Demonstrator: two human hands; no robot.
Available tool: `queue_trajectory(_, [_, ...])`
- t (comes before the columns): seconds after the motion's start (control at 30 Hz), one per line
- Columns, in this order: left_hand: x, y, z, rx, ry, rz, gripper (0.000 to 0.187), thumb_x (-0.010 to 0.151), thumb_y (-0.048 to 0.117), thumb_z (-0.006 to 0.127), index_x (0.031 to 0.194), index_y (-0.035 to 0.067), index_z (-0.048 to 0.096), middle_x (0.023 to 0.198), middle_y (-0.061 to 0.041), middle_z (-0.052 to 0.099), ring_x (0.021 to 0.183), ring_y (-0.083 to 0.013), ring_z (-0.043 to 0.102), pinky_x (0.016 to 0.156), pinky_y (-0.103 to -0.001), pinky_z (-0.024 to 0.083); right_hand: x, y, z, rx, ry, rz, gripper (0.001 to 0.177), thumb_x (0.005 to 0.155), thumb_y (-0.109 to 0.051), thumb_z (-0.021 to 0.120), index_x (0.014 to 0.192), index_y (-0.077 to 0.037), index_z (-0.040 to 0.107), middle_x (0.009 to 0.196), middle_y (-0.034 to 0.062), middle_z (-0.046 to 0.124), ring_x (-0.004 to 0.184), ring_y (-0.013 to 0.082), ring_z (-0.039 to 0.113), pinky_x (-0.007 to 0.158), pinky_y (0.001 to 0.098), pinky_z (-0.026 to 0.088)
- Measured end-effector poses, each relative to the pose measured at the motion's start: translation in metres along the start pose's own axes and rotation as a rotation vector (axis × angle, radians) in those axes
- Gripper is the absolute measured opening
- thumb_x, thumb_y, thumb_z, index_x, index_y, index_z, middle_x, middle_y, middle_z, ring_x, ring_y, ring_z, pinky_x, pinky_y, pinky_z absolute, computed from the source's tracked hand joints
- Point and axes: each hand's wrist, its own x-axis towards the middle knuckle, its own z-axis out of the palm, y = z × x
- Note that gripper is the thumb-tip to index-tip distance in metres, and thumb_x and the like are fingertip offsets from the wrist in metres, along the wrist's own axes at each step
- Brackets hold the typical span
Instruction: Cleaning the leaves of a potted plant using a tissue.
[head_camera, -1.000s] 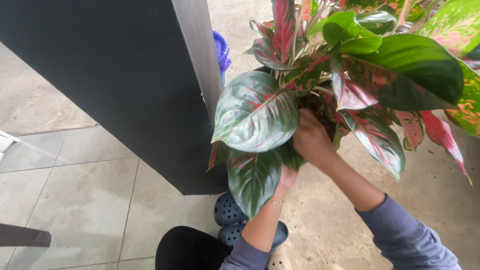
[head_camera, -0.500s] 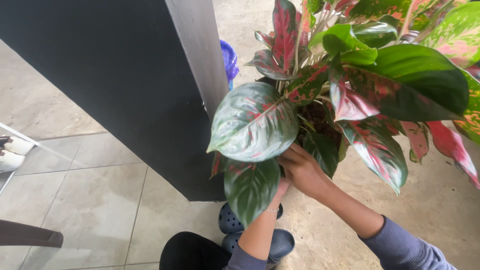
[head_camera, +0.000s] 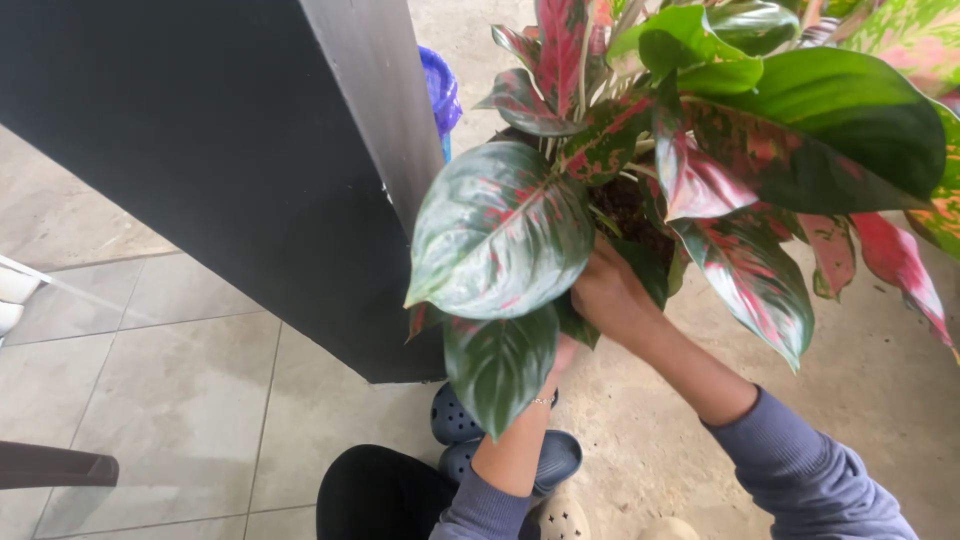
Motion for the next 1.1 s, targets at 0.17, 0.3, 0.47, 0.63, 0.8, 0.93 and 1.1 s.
queue_trajectory(0.17, [0.01,0.007,-0.014,-0.1,-0.014,-0.029,0.033,0.108,0.019,0.055,0.137,0.004,0.056,0.135,-0.007,0.06,0.124,-0.0182,0.058,0.11,-0.032,0.048,-0.039,-0.041,-0.005,0.08,-0.13,-0.066,0.022,0.064,0.009,0.067,0.085,0.001,0.069,0.112,0.0192,0.067,0.111,0.0384,0.063,0.091,0.0435,0.054])
queue_trajectory(0.3, [0.0,0.006,-0.029,-0.194,0.016,-0.055,0.031,0.109,0.017,0.055,0.137,0.004,0.057,0.134,-0.008,0.061,0.124,-0.0181,0.058,0.111,-0.032,0.048,-0.026,-0.04,-0.044,0.372,-0.321,0.089,0.036,0.069,0.015,0.061,0.094,-0.004,0.079,0.1,0.0085,0.071,0.1,0.029,0.066,0.083,0.0379,0.055])
queue_trajectory(0.47, [-0.002,0.009,-0.049,-0.311,0.011,-0.065,0.029,0.11,0.015,0.055,0.136,0.003,0.057,0.134,-0.008,0.061,0.124,-0.0181,0.058,0.112,-0.031,0.047,0.001,0.001,-0.035,0.113,-0.005,0.046,0.033,0.074,0.017,0.061,0.099,0.001,0.073,0.106,0.013,0.066,0.104,0.0333,0.063,0.089,0.042,0.053])
queue_trajectory(0.63, [-0.018,0.002,-0.017,-0.168,0.079,-0.04,0.033,0.102,0.018,0.056,0.132,0.002,0.058,0.131,-0.008,0.064,0.119,-0.0156,0.061,0.104,-0.028,0.051,-0.007,-0.015,-0.03,0.059,0.034,0.014,0.042,0.07,0.018,0.06,0.106,0.001,0.074,0.114,0.015,0.068,0.107,0.0371,0.062,0.091,0.044,0.054])
queue_trajectory(0.8, [-0.028,0.002,0.012,-0.037,0.169,-0.005,0.038,0.095,0.021,0.057,0.128,0.002,0.06,0.128,-0.008,0.068,0.115,-0.0133,0.063,0.096,-0.025,0.054,-0.05,-0.056,-0.032,0.084,0.016,0.042,0.036,0.072,0.015,0.062,0.105,0.002,0.073,0.114,0.0158,0.067,0.108,0.0366,0.065,0.09,0.0441,0.057])
queue_trajectory(0.93, [-0.028,-0.004,0.014,-0.001,0.188,-0.01,0.039,0.094,0.021,0.057,0.127,0.001,0.06,0.129,-0.009,0.069,0.115,-0.0138,0.064,0.095,-0.025,0.055,-0.05,-0.056,-0.037,0.006,0.059,0.024,0.033,0.076,0.014,0.066,0.106,0.003,0.074,0.117,0.0157,0.068,0.109,0.0358,0.066,0.089,0.0428,0.057])
queue_trajectory(1.1, [-0.02,-0.002,0.011,-0.03,0.083,-0.009,0.036,0.099,0.019,0.058,0.13,0.001,0.06,0.133,-0.01,0.067,0.12,-0.0185,0.062,0.103,-0.031,0.054,-0.053,-0.063,-0.033,0.011,0.109,-0.001,0.03,0.075,0.013,0.067,0.104,0.004,0.072,0.117,0.0168,0.066,0.111,0.0358,0.065,0.09,0.0435,0.058])
